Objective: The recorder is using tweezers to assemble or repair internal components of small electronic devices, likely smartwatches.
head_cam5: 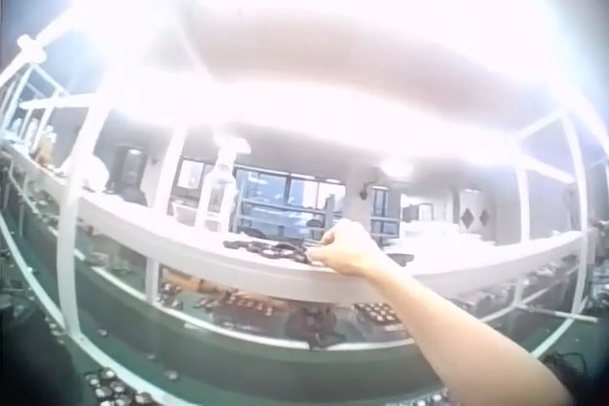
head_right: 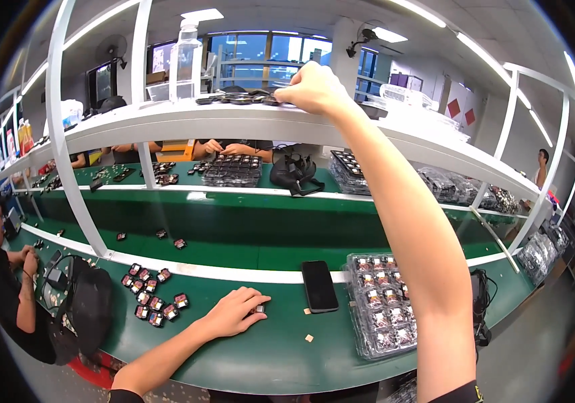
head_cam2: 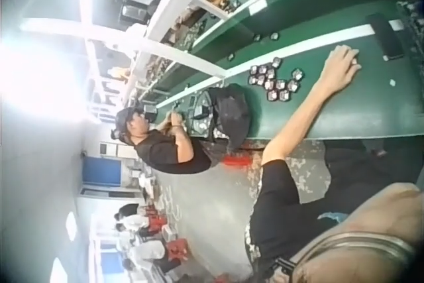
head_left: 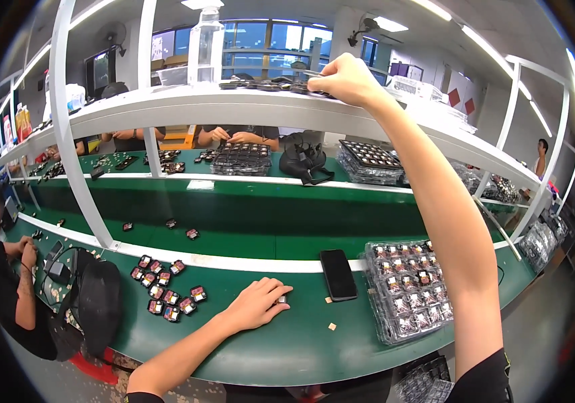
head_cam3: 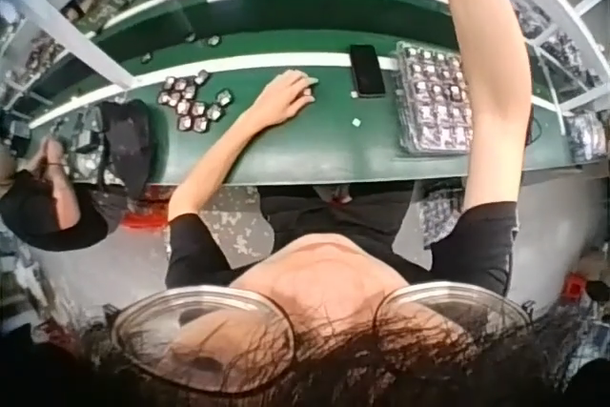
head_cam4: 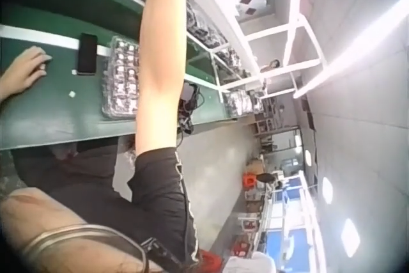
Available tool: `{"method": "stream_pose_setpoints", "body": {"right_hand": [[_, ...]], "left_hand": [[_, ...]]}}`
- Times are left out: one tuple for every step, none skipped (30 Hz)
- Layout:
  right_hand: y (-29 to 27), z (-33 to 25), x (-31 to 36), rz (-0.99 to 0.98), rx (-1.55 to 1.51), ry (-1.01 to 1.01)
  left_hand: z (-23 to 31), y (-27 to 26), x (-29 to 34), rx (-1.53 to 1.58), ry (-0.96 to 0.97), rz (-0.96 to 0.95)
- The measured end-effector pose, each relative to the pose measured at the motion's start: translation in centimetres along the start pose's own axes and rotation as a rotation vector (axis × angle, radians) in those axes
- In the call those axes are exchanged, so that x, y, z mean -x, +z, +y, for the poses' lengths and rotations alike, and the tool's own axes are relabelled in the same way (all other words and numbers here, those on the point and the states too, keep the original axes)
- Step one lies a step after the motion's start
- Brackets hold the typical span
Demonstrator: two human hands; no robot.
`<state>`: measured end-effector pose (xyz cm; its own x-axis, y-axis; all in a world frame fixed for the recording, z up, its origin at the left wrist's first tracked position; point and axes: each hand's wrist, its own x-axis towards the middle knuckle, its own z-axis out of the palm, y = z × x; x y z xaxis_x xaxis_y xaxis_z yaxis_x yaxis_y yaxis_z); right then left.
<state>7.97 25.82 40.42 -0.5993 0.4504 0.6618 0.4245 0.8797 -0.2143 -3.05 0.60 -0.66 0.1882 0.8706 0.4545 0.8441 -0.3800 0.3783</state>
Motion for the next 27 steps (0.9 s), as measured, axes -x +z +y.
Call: {"method": "stream_pose_setpoints", "body": {"right_hand": [[0.3, 0.2, -0.3, 0.006, 0.033, -0.02], [-0.1, 0.6, -0.3, -0.017, 0.053, -0.033], [-0.3, 0.6, -0.1, -0.027, 0.053, -0.036], [-0.6, 0.7, 0.7, 0.031, 0.004, -0.053], [-1.3, 0.9, 1.6, 0.091, -0.042, -0.067], [-2.3, 0.4, 3.0, 0.074, -0.01, -0.063], [-2.3, -0.8, 4.8, 0.149, -0.074, -0.069], [-1.5, -1.9, 6.4, 0.175, -0.095, -0.043], [-1.4, -2.6, 8.4, 0.223, -0.149, -0.106], [-0.6, -4.7, 10.7, 0.162, -0.317, -0.186], [-0.7, -8.8, 14.2, 0.046, -0.469, -0.016], [-0.4, -10.6, 17.2, -0.085, -0.59, -0.047], [0.5, -12.9, 20.4, -0.223, -0.76, 0.02], [1.1, -15.6, 22.9, -0.384, -0.821, -0.064], [0.3, -17.9, 25.4, -0.504, -0.843, -0.138], [-1.6, -18.9, 27.7, -0.592, -0.832, -0.132], [-1.6, -19.1, 28.6, -0.726, -0.878, -0.155], [-1.4, -19.3, 29.3, -0.645, -0.947, -0.298], [-1.2, -19.6, 30.0, -0.552, -1.016, -0.442], [-0.5, -19.9, 30.5, -0.638, -1.088, -0.221], [-0.3, -19.5, 30.5, -0.641, -1.112, -0.209], [0.0, -19.3, 30.4, -0.689, -1.131, -0.212], [0.5, -19.2, 30.6, -0.735, -1.145, -0.215], [0.8, -19.0, 30.6, -0.775, -1.144, -0.22], [0.9, -18.9, 30.7, -0.815, -1.145, -0.21], [0.9, -18.8, 30.7, -0.854, -1.142, -0.201], [1.0, -18.8, 30.8, -0.893, -1.138, -0.199]], "left_hand": [[-0.1, 0.0, 0.1, 0.008, 0.007, -0.005], [-0.1, -0.1, 0.0, 0.015, 0.018, -0.011], [0.1, -0.3, 0.2, 0.023, 0.011, -0.008], [0.5, -0.5, 0.3, 0.007, 0.008, 0.016], [0.7, -0.7, 0.3, -0.009, 0.008, 0.038], [0.7, -0.7, 0.4, -0.034, 0.013, 0.032], [0.8, -0.9, 0.7, -0.029, -0.002, 0.035], [0.1, -0.5, 0.8, -0.027, -0.005, 0.035], [0.1, -0.3, 1.0, -0.037, -0.01, 0.032], [-0.2, -0.2, 1.7, -0.05, -0.041, 0.027], [-0.4, -0.2, 1.8, -0.047, -0.048, 0.013], [-0.4, -0.4, 1.3, -0.045, -0.025, 0.024], [-0.5, 0.0, 1.5, -0.046, -0.017, 0.026], [-3.0, 2.2, 4.1, -0.013, -0.086, 0.174], [-5.0, 4.4, 5.5, 0.024, -0.098, 0.318], [-2.4, 2.9, 1.7, 0.003, 0.009, 0.181], [-0.5, 0.7, -0.7, -0.039, 0.046, 0.047], [-0.4, 0.5, -0.9, -0.054, 0.041, 0.059], [-0.3, 0.3, -0.4, -0.076, 0.032, 0.075], [-0.3, 0.4, -0.3, -0.101, 0.008, 0.073], [-0.4, 0.4, -0.6, -0.127, 0.004, 0.082], [-0.3, 0.3, -0.6, -0.152, -0.028, 0.097], [0.0, 0.3, -0.1, -0.148, -0.033, 0.082], [-0.1, 0.3, -0.2, -0.135, -0.1, 0.073], [0.3, 0.4, 0.0, -0.113, -0.164, 0.057], [0.5, 0.5, -0.2, -0.046, -0.174, 0.041], [0.7, 0.5, -0.1, -0.035, -0.162, 0.032]]}}
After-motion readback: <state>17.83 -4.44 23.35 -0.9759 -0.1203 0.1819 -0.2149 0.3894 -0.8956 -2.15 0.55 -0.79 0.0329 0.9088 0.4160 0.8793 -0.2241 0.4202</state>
